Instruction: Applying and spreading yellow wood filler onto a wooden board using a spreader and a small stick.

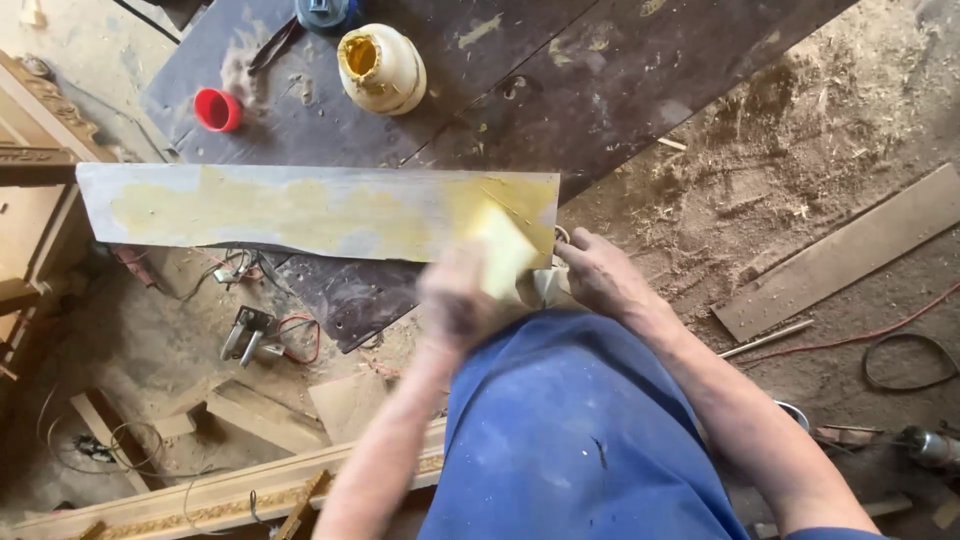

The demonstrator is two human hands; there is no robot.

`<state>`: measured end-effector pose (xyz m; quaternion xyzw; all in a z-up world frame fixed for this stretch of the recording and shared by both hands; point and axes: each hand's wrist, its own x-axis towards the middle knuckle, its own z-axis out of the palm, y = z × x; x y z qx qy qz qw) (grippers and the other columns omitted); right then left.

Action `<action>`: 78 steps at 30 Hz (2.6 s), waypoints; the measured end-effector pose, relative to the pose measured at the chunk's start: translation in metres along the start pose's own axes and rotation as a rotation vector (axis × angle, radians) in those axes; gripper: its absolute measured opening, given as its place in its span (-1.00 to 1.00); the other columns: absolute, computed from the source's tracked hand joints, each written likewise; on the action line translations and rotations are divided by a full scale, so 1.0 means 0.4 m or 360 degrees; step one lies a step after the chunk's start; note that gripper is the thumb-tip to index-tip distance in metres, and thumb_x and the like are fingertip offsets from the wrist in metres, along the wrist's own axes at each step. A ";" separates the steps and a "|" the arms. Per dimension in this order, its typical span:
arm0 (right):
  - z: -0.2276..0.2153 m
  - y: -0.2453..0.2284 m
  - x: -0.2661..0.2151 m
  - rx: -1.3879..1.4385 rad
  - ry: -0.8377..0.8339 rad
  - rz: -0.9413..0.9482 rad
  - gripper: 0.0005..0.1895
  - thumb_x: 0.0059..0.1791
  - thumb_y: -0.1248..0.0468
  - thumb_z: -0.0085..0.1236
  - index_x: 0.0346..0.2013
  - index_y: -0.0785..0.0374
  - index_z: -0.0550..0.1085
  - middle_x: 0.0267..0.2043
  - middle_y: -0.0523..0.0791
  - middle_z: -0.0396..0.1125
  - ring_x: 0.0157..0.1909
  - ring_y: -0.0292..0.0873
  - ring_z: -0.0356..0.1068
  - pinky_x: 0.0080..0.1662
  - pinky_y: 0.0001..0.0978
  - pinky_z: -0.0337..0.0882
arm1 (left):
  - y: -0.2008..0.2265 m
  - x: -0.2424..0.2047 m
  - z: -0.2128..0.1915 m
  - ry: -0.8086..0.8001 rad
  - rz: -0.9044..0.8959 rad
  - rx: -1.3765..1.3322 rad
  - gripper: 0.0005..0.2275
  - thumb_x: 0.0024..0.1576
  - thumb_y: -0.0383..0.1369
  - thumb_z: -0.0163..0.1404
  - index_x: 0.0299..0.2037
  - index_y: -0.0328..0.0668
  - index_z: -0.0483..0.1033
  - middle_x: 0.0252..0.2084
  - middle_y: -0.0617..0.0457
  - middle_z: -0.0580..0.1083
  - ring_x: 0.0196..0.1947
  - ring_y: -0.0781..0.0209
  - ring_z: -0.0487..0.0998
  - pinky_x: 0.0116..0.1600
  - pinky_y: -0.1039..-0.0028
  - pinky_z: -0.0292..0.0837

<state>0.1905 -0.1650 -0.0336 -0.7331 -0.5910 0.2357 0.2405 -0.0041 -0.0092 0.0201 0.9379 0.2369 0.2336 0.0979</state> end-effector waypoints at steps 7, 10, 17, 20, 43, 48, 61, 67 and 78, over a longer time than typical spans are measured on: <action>0.014 0.038 -0.001 0.0365 -0.0223 0.0229 -0.73 -0.06 0.39 -0.06 -0.09 0.12 0.44 -0.25 0.02 0.24 -0.25 0.27 0.37 -0.33 0.07 0.34 | 0.030 -0.033 0.002 -0.0128 0.0001 -0.0295 -0.66 -0.09 -0.35 -0.06 -0.09 -0.05 0.58 -0.18 0.03 0.48 -0.25 -0.03 0.56 -0.13 0.30 0.53; 0.041 0.060 -0.008 0.0315 -0.0094 0.0089 -0.67 -0.04 0.39 -0.09 -0.05 0.11 0.53 -0.28 0.03 0.23 -0.27 0.27 0.39 -0.35 0.05 0.40 | 0.033 -0.090 0.036 -0.0087 0.0057 -0.0207 -0.74 0.07 -0.32 -0.02 -0.07 -0.11 0.60 -0.14 -0.12 0.52 -0.18 -0.18 0.57 -0.10 0.21 0.54; 0.002 0.036 0.004 0.0256 -0.0040 0.0025 -0.85 -0.09 0.40 -0.02 -0.31 0.11 0.46 -0.31 -0.04 0.23 -0.32 0.23 0.39 -0.41 -0.01 0.35 | -0.030 -0.078 0.129 -0.0214 -0.0019 -0.0490 -0.64 0.12 -0.12 0.05 0.06 -0.08 0.59 0.03 -0.08 0.52 0.04 -0.14 0.55 0.11 0.24 0.50; 0.083 0.087 -0.018 0.0294 -0.0019 0.0040 -0.89 -0.15 0.44 -0.03 -0.40 0.18 0.37 -0.27 -0.04 0.23 -0.32 0.23 0.39 -0.40 -0.03 0.35 | -0.016 0.077 0.102 -0.0003 0.0188 -0.0116 -0.75 0.20 -0.43 -0.07 0.02 -0.18 0.59 0.03 -0.09 0.50 0.04 -0.12 0.54 0.23 0.22 0.48; -0.002 -0.007 -0.002 0.0319 -0.0053 0.0108 -0.63 -0.16 0.29 0.15 -0.05 0.08 0.42 -0.17 -0.07 0.26 -0.33 0.25 0.44 -0.41 0.06 0.47 | -0.003 -0.004 0.142 -0.0004 0.0068 -0.0346 -0.70 0.09 -0.53 -0.17 -0.06 -0.20 0.60 -0.13 -0.10 0.51 -0.10 -0.12 0.57 0.21 0.15 0.49; 0.063 0.040 -0.020 0.0270 -0.0096 0.0157 -0.88 -0.01 0.32 -0.01 -0.18 0.10 0.36 -0.25 -0.07 0.19 -0.33 0.23 0.40 -0.42 0.00 0.41 | 0.029 -0.071 0.060 -0.0094 0.0281 -0.0393 -0.77 0.23 -0.47 -0.12 -0.04 -0.17 0.62 -0.02 -0.09 0.54 0.00 -0.04 0.59 0.30 0.11 0.43; 0.055 0.065 -0.033 0.0592 -0.0172 0.0246 -0.66 0.01 0.32 -0.10 0.06 0.21 0.45 -0.23 0.08 0.23 -0.27 0.28 0.38 -0.32 0.06 0.43 | -0.020 -0.066 0.012 -0.0128 0.0259 -0.0267 -0.78 0.25 -0.47 -0.12 -0.02 -0.15 0.60 0.02 -0.06 0.53 0.04 -0.03 0.57 0.24 0.12 0.47; 0.028 0.034 -0.012 0.0847 -0.0126 0.0477 -0.71 0.05 0.23 -0.02 0.03 0.23 0.47 -0.29 0.02 0.28 -0.33 0.06 0.35 -0.38 -0.17 0.39 | 0.046 -0.076 0.077 -0.0021 -0.0228 -0.0457 -0.74 0.11 -0.38 -0.13 -0.06 -0.14 0.57 -0.14 -0.01 0.50 -0.10 0.00 0.59 0.06 0.22 0.53; 0.032 0.045 -0.062 0.0360 0.0062 0.0145 -0.52 -0.04 0.44 0.00 0.14 0.09 0.54 -0.30 -0.05 0.28 -0.30 0.06 0.43 -0.26 -0.22 0.47 | -0.432 -0.258 -0.139 0.0631 -0.1055 0.0058 -0.97 0.21 -0.39 0.16 -0.24 -0.01 0.67 -0.24 0.16 0.59 -0.21 0.17 0.65 -0.05 0.48 0.52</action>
